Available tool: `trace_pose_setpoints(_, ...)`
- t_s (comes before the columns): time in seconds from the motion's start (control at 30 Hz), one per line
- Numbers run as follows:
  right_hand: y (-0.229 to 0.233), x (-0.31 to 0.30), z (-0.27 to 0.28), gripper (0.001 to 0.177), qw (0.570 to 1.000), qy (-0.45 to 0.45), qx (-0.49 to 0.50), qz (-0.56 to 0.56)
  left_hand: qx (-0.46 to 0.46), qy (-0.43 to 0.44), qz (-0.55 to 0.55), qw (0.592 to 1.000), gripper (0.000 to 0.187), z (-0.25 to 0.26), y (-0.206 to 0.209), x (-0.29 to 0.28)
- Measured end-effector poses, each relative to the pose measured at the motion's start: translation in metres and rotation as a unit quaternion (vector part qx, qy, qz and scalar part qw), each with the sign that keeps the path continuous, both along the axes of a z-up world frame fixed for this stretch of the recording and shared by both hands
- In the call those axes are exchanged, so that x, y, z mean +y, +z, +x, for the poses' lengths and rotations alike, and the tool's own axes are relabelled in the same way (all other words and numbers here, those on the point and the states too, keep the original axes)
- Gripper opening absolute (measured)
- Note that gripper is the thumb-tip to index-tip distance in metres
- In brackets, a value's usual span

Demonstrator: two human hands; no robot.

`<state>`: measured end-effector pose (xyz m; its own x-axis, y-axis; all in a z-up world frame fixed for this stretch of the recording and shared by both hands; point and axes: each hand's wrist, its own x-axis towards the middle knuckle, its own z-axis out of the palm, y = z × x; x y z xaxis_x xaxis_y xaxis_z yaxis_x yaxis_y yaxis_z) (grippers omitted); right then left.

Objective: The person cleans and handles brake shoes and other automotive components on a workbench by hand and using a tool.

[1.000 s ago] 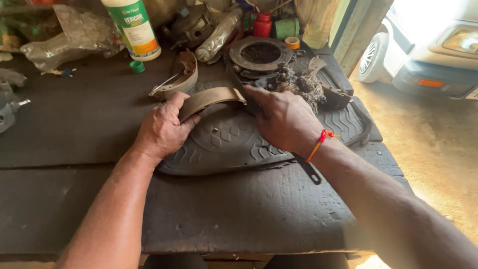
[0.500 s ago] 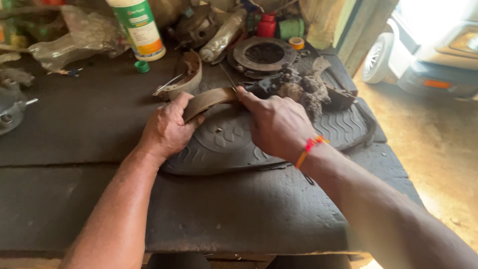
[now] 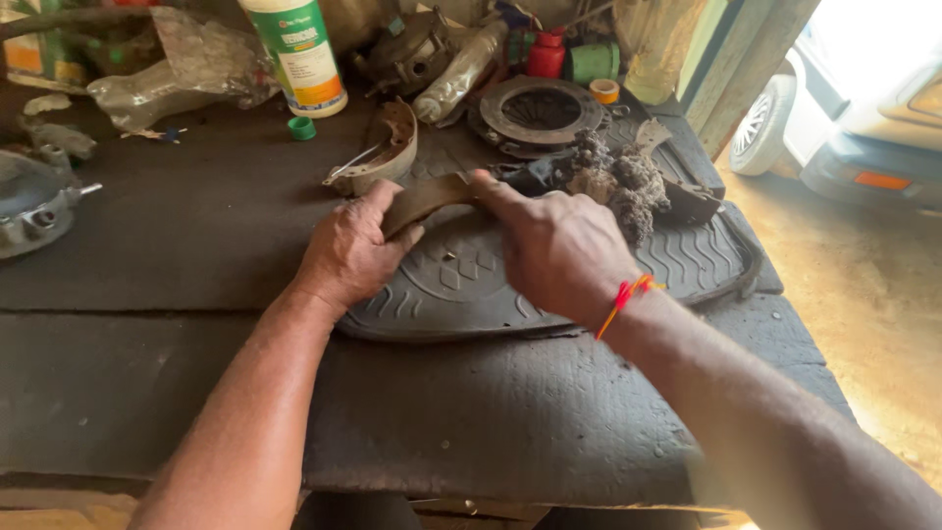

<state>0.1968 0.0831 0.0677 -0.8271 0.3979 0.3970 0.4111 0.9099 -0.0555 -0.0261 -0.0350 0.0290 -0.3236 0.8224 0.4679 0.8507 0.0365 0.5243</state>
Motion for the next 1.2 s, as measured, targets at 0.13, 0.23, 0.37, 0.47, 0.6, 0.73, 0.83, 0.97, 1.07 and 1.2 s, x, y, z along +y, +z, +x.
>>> trace_pose_setpoints(0.13,0.015,0.01,0.003,0.065,0.998,-0.049,-0.022,-0.026,0.052,0.012,0.029,0.998,0.036,0.005,0.003,-0.002)
trace_pose_setpoints(0.23,0.023,0.006,0.004,0.065,0.999,-0.028,0.04,-0.022,0.069,0.033,0.0,0.997,0.041,0.004,0.004,-0.001)
trace_pose_setpoints(0.37,0.017,-0.014,-0.003,0.062,1.0,0.017,0.004,0.004,-0.005,0.036,-0.05,0.998,0.036,0.003,0.002,-0.002)
trace_pose_setpoints(0.47,0.01,-0.012,-0.006,0.061,1.0,0.006,0.011,0.0,0.0,0.011,-0.014,1.0,0.034,0.004,-0.001,0.001)
trace_pose_setpoints(0.6,0.006,0.009,-0.005,0.064,0.999,0.014,0.025,0.016,0.038,0.016,0.016,0.999,0.036,0.004,0.001,-0.001)
trace_pose_setpoints(0.73,0.009,0.014,0.005,0.06,0.999,-0.033,0.038,0.016,0.049,0.008,0.042,0.998,0.035,0.006,0.001,0.001)
trace_pose_setpoints(0.83,0.017,-0.01,-0.003,0.061,0.996,0.033,0.08,0.031,0.023,0.042,-0.033,0.998,0.041,0.004,0.0,-0.002)
trace_pose_setpoints(0.97,0.013,-0.026,-0.007,0.063,0.997,0.058,0.049,0.016,0.004,0.026,-0.031,0.999,0.035,0.004,-0.002,0.003)
trace_pose_setpoints(1.07,0.005,-0.008,-0.008,0.064,0.999,0.016,0.022,0.028,0.037,0.015,0.006,0.999,0.035,0.001,-0.004,0.0)
trace_pose_setpoints(1.2,0.003,0.025,0.001,0.061,0.997,0.029,0.07,-0.014,0.046,0.023,0.012,0.999,0.038,0.004,-0.002,0.001)
